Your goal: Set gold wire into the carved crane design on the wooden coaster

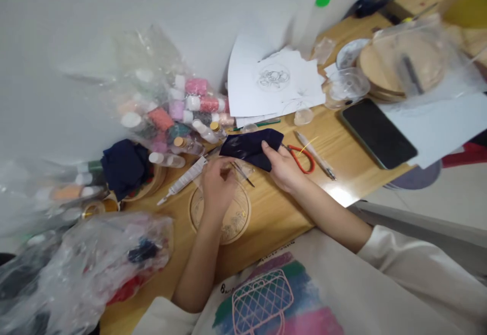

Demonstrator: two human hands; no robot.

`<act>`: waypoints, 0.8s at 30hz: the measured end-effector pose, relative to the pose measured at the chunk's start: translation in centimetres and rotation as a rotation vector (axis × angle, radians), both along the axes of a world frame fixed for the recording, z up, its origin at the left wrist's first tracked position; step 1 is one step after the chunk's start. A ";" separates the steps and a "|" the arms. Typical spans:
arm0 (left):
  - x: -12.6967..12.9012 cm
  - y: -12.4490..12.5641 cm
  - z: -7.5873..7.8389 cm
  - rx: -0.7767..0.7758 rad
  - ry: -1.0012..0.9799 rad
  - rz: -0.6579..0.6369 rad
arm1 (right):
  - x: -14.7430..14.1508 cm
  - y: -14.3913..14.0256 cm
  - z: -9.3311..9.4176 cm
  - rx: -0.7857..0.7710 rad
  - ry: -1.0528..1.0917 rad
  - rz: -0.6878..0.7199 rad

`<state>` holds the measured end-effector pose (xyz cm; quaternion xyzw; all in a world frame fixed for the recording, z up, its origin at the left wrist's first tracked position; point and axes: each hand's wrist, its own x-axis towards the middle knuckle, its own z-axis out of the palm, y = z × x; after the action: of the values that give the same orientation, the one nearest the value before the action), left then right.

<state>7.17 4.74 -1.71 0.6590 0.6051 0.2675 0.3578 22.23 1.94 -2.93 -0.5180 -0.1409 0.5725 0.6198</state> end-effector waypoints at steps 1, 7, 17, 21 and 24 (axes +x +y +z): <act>0.1 0.0 0.0 -0.014 -0.017 0.019 | 0.2 0.1 0.2 -0.012 0.049 0.004; 1.0 -0.1 0.5 -0.037 -0.140 0.021 | 1.5 0.2 1.4 -0.099 0.288 0.110; 1.1 -0.6 1.1 -0.021 -0.318 0.000 | 2.3 0.1 2.3 -0.127 0.527 0.254; 0.4 -1.1 1.8 -0.008 -0.252 -0.001 | 2.3 -0.2 1.9 -0.150 0.474 0.336; 0.0 -1.5 2.2 0.007 -0.172 0.007 | 2.0 -0.3 1.6 -0.097 0.428 0.437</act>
<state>7.13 3.26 0.47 0.6327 0.5736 0.3266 0.4051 24.20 1.63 -1.37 -0.3720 -0.0877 0.7944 0.4721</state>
